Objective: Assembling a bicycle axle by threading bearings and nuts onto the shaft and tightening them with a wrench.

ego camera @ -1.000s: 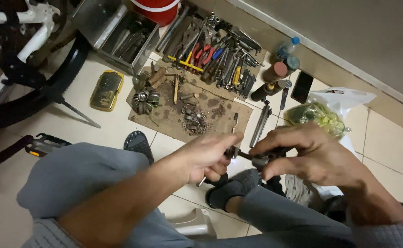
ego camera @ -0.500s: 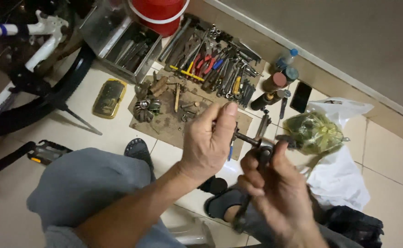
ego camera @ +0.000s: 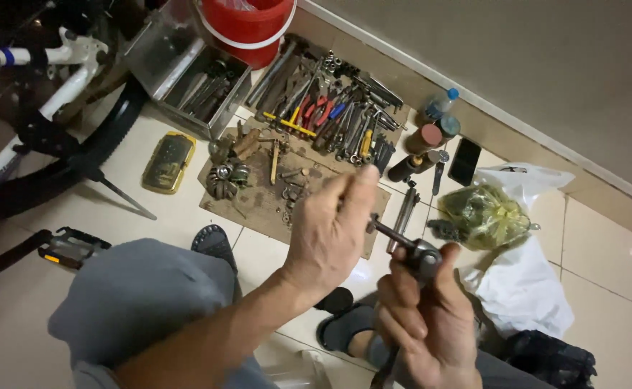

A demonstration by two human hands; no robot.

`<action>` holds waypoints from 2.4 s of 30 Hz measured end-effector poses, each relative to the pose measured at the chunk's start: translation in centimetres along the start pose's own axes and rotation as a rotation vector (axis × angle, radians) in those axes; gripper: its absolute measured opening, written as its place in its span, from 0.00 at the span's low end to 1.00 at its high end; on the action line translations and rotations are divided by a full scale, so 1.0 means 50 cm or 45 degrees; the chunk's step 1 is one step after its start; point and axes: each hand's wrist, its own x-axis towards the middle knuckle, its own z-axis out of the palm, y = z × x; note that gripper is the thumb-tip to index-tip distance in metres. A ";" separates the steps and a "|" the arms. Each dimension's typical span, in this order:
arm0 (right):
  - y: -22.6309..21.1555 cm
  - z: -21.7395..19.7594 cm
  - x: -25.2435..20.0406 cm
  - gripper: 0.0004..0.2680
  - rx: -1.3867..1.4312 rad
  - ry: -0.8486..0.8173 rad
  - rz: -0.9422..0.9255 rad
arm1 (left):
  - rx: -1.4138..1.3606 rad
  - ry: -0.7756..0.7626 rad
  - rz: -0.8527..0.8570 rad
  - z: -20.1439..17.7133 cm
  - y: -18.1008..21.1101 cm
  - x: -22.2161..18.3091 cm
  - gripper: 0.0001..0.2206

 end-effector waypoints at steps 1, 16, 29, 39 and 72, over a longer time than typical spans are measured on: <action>-0.012 -0.003 0.000 0.20 0.000 -0.001 0.001 | 0.001 0.001 0.001 -0.013 0.019 0.014 0.22; -0.128 0.086 0.035 0.11 -2.015 0.173 -0.324 | -0.515 -0.129 -1.528 -0.030 0.075 0.039 0.25; -0.190 0.117 0.082 0.11 -2.209 -0.409 0.119 | -0.498 -0.296 -1.627 -0.013 0.048 0.022 0.16; -0.212 0.129 0.091 0.11 -2.335 -0.584 0.342 | -0.455 -0.436 -1.642 -0.005 0.047 0.022 0.26; -0.039 0.025 0.046 0.13 -0.679 -0.171 -0.470 | -0.113 -0.019 -0.234 0.018 0.059 0.044 0.24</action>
